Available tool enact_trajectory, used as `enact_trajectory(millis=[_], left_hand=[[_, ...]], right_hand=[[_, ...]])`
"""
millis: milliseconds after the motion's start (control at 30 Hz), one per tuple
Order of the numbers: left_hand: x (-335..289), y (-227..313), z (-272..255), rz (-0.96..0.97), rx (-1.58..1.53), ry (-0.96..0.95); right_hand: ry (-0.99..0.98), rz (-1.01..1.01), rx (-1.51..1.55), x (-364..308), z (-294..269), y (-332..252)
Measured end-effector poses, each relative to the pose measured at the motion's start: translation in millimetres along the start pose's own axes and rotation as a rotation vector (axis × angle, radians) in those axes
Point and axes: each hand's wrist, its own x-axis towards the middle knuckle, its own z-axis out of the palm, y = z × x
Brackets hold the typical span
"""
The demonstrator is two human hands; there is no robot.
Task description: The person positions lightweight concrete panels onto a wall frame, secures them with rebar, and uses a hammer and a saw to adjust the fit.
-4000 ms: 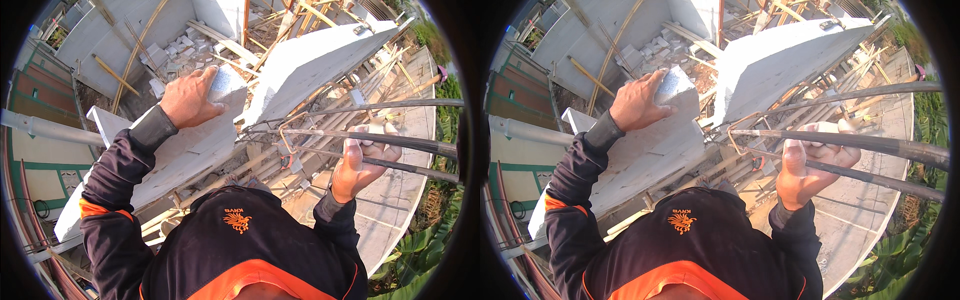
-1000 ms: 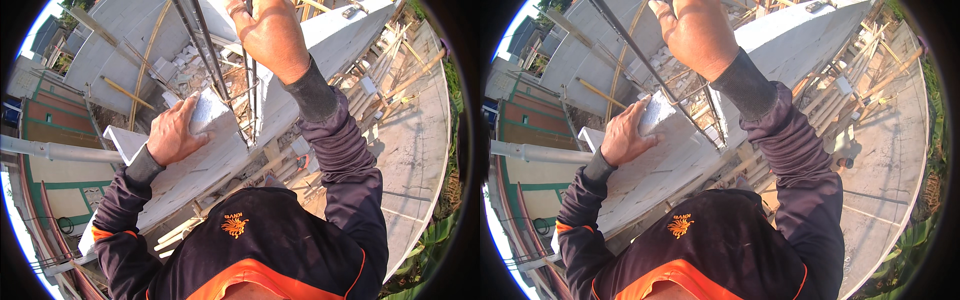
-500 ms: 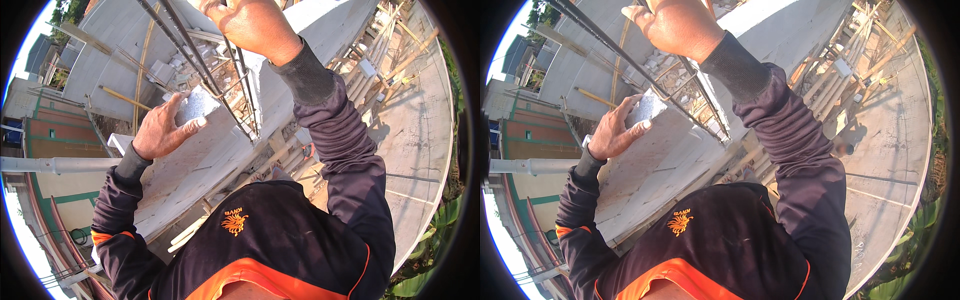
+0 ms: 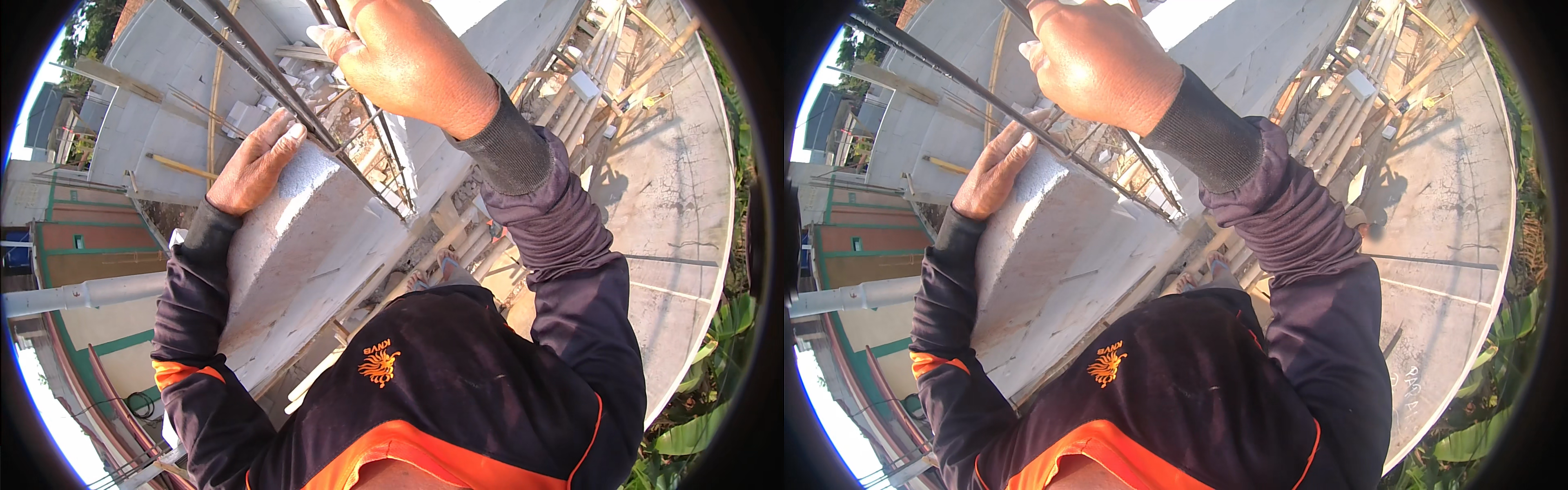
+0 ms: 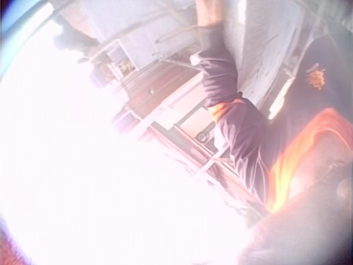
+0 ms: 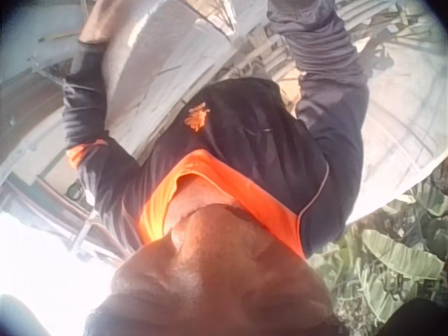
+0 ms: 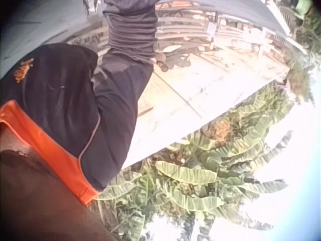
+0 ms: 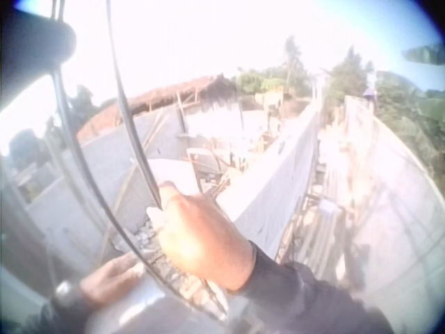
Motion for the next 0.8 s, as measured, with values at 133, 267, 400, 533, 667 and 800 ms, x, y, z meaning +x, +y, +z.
enact_trajectory(millis=[133, 267, 400, 533, 667, 800], left_hand=[[2, 0, -5, 0.038, 0.132, -0.052], [0, 24, 6, 0.006, 0.058, -0.113], [-2, 12, 6, 0.04, -0.012, -0.079], [-5, 7, 2, 0.001, 0.166, -0.002], [-4, 12, 1, -0.001, 0.133, -0.044], [-7, 25, 6, 0.038, 0.247, -0.034]], right_hand=[[0.116, -0.096, 0.081, -4, 10, 10], [0.05, -0.121, 0.083, 8, 7, 24], [0.019, -0.099, 0.134, 18, 8, 32], [0.074, 0.064, 0.203, 13, 13, 19], [0.092, -0.052, 0.006, 9, 20, 35], [0.139, -0.463, -0.16, 3, 23, 61]])
